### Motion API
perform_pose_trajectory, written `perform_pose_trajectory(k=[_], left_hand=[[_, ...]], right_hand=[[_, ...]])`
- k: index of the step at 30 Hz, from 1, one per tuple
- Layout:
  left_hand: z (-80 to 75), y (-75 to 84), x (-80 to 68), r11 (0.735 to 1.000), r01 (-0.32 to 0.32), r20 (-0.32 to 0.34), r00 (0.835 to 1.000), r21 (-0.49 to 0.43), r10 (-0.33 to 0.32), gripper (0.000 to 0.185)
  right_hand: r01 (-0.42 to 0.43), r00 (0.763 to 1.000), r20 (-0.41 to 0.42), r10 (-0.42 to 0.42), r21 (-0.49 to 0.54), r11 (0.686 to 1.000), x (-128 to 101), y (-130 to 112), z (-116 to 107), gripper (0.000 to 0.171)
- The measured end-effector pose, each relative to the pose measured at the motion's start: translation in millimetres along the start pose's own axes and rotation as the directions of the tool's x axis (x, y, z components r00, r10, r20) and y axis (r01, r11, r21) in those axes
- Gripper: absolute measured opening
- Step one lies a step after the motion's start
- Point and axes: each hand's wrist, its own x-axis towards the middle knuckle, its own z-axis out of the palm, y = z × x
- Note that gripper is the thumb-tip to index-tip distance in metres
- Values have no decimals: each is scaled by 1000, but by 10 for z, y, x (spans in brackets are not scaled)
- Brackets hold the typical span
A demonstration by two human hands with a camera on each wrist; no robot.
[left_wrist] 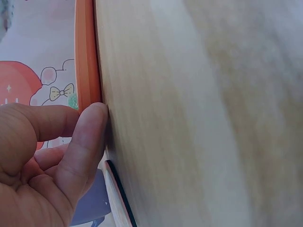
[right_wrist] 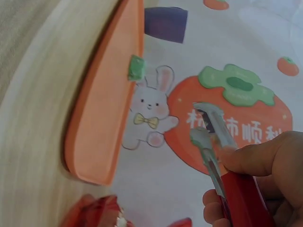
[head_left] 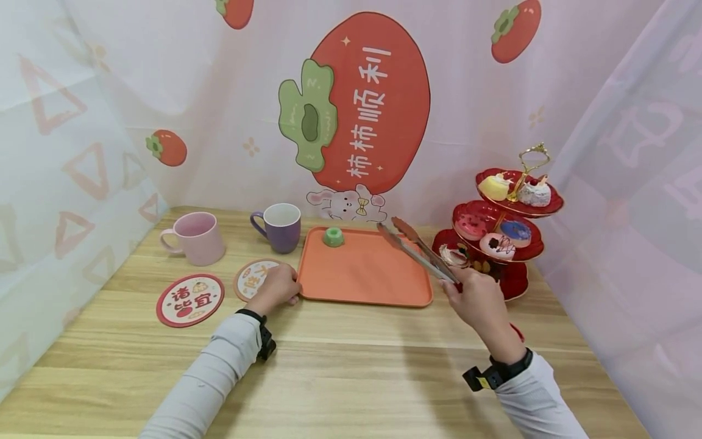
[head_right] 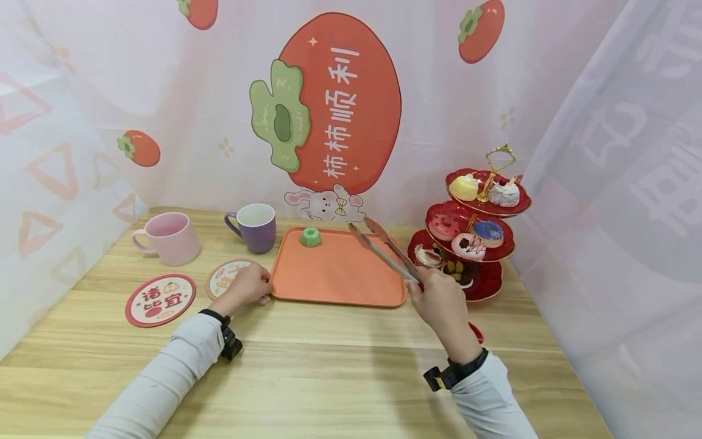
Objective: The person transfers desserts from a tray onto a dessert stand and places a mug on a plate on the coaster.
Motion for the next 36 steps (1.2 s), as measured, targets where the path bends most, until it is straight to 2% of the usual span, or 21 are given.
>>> perform_pose_trajectory(k=[8,12,17,25,29,36], left_hand=[[5,9,7,1000,16,-1,1000,-9,-16,21],[14,6,14,1000,13,-1,1000,-11,-13,21],[21,-3,25,1000,26,4,1000,-4,-26,22],[3,-3,11,999,36,-3,999,18,-36,21],[3,-5,8,1000,27,-1,1000,12,-27,22],[12,-8,13,1000,8,-4,1000,20,-8,23]], right_hand=[[32,998,58,-33,14,999,89,-144,329,17],[22,995,98,-23,8,1000,147,-219,487,11],[9,989,149,-7,-14,1000,245,-287,646,13],[-48,965,253,67,-78,996,436,-420,811,18],[-103,945,303,126,-91,991,531,-472,895,20],[-127,926,343,160,-116,985,673,-559,988,27]])
